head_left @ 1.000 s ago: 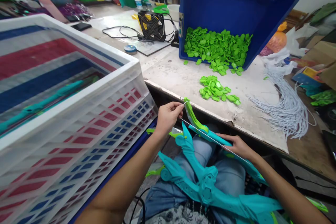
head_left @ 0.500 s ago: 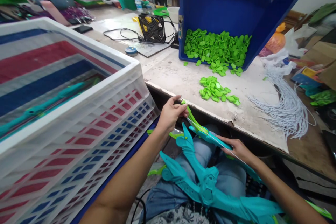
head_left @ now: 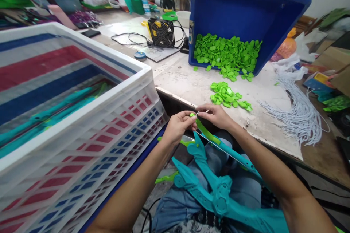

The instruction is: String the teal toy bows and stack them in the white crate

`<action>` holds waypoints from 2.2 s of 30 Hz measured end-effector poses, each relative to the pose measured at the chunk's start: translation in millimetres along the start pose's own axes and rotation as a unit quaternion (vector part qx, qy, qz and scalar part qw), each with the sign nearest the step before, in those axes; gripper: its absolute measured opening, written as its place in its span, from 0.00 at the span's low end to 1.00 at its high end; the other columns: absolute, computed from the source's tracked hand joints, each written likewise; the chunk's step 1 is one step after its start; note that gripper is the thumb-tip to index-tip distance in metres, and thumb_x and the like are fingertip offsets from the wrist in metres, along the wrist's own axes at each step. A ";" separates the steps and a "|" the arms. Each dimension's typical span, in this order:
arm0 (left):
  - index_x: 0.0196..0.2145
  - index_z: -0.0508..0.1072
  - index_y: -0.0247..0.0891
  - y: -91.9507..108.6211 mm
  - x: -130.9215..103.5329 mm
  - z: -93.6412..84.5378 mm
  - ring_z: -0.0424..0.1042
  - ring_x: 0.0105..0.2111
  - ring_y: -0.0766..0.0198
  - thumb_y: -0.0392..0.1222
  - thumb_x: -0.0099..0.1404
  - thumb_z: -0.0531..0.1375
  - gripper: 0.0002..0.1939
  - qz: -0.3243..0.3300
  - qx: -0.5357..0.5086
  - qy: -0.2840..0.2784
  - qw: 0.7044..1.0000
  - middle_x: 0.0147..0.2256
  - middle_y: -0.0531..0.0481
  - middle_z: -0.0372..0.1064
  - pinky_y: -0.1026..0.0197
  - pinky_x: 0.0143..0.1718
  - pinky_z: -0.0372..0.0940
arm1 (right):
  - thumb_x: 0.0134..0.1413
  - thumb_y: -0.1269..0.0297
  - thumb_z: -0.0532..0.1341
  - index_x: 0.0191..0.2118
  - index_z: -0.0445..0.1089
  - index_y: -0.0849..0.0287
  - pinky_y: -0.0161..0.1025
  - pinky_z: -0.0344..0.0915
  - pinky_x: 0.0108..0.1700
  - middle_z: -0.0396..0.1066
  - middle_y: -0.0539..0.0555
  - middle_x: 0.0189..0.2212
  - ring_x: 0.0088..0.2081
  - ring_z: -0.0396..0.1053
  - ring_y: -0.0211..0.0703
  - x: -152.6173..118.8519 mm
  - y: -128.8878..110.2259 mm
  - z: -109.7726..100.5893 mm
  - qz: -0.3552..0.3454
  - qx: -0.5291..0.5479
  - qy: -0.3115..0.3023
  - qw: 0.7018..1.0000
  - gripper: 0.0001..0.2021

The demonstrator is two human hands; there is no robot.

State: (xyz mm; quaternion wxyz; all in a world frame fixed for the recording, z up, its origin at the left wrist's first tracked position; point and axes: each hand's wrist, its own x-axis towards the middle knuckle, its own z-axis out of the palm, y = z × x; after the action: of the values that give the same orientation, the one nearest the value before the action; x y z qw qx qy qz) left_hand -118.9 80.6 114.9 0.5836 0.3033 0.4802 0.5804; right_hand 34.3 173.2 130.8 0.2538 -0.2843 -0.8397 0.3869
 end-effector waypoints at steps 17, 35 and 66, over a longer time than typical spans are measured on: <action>0.34 0.75 0.39 -30.4 -6.3 -6.7 0.69 0.33 0.64 0.41 0.61 0.55 0.09 0.211 0.259 0.038 0.942 0.33 0.49 0.71 0.63 0.36 0.63 | 0.45 0.74 0.61 0.20 0.64 0.58 0.39 0.61 0.35 0.63 0.47 0.21 0.27 0.61 0.38 53.6 24.5 -60.8 0.087 -0.050 0.444 0.890 0.08; 0.30 0.74 0.36 13.4 -0.3 -4.3 0.67 0.24 0.66 0.43 0.56 0.59 0.08 0.172 0.234 0.077 0.954 0.25 0.51 0.70 0.65 0.23 0.61 | 0.52 0.67 0.64 0.30 0.74 0.57 0.36 0.67 0.37 0.65 0.52 0.32 0.36 0.67 0.39 -23.3 -11.7 86.6 0.037 0.148 0.378 0.913 0.03; 0.30 0.74 0.34 10.3 6.8 -2.0 0.62 0.20 0.70 0.40 0.51 0.58 0.09 0.117 0.241 -0.028 0.963 0.21 0.55 0.67 0.67 0.23 0.58 | 0.60 0.68 0.54 0.38 0.71 0.55 0.40 0.69 0.42 0.73 0.55 0.34 0.38 0.71 0.43 -26.1 -13.2 56.6 -0.105 -0.129 0.263 0.950 0.08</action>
State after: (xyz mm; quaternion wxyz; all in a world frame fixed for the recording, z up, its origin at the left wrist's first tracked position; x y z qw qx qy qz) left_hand -125.7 88.2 122.2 0.4346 0.5046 0.5506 0.5033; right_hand 12.5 119.8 103.5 0.4659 -0.3170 -0.8109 0.1577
